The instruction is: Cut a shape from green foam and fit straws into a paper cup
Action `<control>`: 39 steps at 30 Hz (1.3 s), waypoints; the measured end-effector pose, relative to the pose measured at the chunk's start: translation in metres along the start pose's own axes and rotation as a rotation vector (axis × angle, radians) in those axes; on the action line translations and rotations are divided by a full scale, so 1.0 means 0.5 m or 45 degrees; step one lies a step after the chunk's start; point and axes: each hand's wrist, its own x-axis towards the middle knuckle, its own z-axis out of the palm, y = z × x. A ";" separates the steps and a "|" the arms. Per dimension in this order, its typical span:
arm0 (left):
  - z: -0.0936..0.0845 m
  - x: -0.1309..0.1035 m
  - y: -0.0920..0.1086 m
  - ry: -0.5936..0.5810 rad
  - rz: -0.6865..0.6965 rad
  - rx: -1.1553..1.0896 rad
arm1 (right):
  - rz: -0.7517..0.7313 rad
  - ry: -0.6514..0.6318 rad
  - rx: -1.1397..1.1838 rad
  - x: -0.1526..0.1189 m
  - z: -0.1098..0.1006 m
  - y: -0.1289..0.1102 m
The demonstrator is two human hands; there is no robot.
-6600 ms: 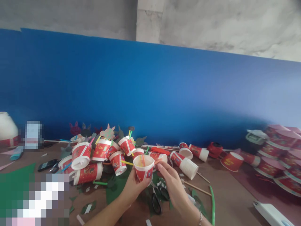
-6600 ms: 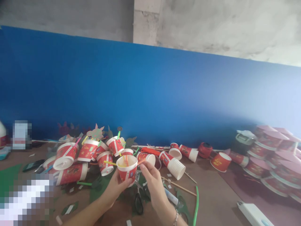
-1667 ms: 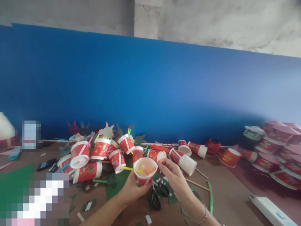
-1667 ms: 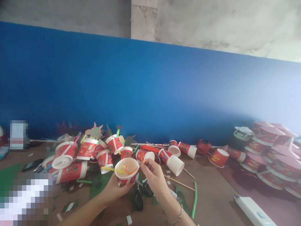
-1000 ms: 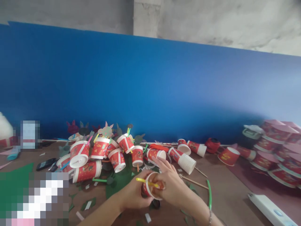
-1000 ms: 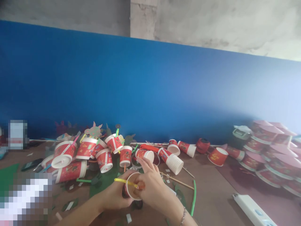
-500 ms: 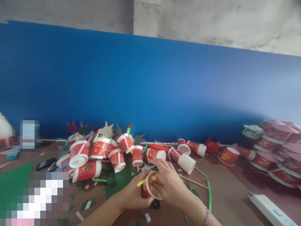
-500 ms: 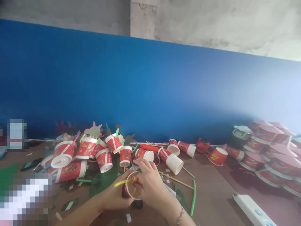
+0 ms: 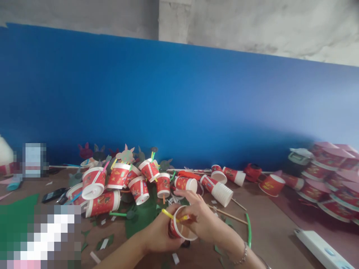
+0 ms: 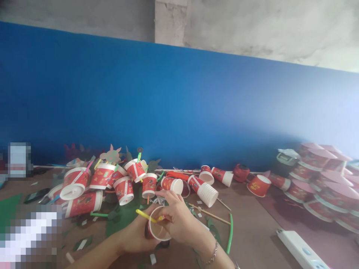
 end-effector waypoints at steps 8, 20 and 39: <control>0.001 0.003 0.008 0.011 0.057 -0.025 | 0.054 0.016 0.026 -0.004 0.004 -0.002; -0.001 -0.003 -0.005 0.036 0.024 -0.008 | 0.104 -0.035 0.093 -0.003 -0.007 -0.012; -0.010 -0.004 -0.037 0.192 -0.106 -0.171 | 0.333 0.310 0.515 0.008 -0.011 -0.002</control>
